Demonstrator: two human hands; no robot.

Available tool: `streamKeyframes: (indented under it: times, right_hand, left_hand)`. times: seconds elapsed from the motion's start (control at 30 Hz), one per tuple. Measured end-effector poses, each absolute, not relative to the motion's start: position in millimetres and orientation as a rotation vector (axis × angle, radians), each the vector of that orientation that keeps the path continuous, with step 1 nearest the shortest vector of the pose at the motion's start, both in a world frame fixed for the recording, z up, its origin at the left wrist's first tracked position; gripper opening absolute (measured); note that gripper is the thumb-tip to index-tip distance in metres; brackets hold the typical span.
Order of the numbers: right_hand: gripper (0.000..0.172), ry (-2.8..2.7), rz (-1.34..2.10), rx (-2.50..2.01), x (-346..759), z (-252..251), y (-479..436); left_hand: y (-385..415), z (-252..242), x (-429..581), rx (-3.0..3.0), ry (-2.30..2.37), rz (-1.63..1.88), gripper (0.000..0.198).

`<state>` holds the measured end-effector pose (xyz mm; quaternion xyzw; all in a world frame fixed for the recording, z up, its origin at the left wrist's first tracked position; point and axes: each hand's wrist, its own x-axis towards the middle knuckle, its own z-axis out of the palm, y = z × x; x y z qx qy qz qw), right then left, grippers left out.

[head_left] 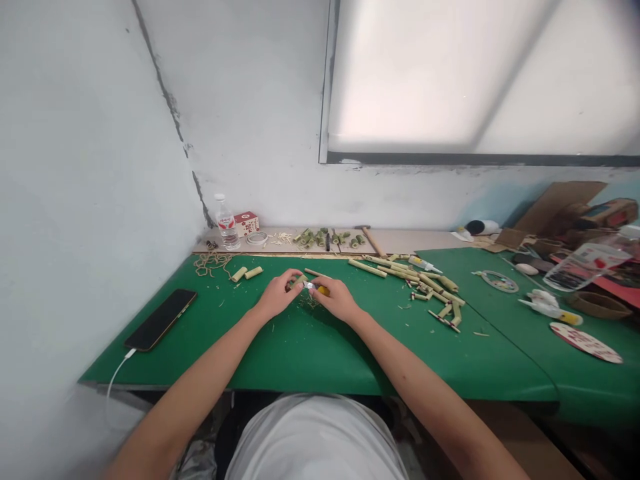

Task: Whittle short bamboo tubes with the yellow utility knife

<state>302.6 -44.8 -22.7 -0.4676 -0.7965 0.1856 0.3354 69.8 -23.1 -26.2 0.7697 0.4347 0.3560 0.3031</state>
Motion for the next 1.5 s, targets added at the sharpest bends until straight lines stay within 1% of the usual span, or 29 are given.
streamKeyframes:
  times: [0.6, 0.77, 0.93, 1.13, 1.5]
  right_hand:
    - [0.034, -2.017, 0.417, -1.297, 307.3, -30.0, -36.9]
    - [0.038, -2.015, 0.462, -1.268, 309.6, -28.0, -37.6]
    - [0.036, -2.023, 0.5, -1.216, 309.2, -25.4, -39.8]
    - [0.033, -2.022, 0.504, -1.186, 308.4, -26.2, -39.5]
    - [0.033, -2.047, 0.532, -1.145, 306.3, -21.5, -44.0]
  left_hand:
    - [-25.7, -26.0, 72.2, 2.042, 1.164, 0.982, 0.041]
    - [-25.3, -27.8, 72.2, 2.059, 1.165, 0.949, 0.041]
    - [-25.6, -25.6, 72.1, 2.076, 1.158, 0.938, 0.04]
    - [-24.6, -23.2, 71.4, 2.093, 1.163, 0.966, 0.033]
    - [-24.3, -24.7, 71.1, 2.121, 1.156, 0.912, 0.035]
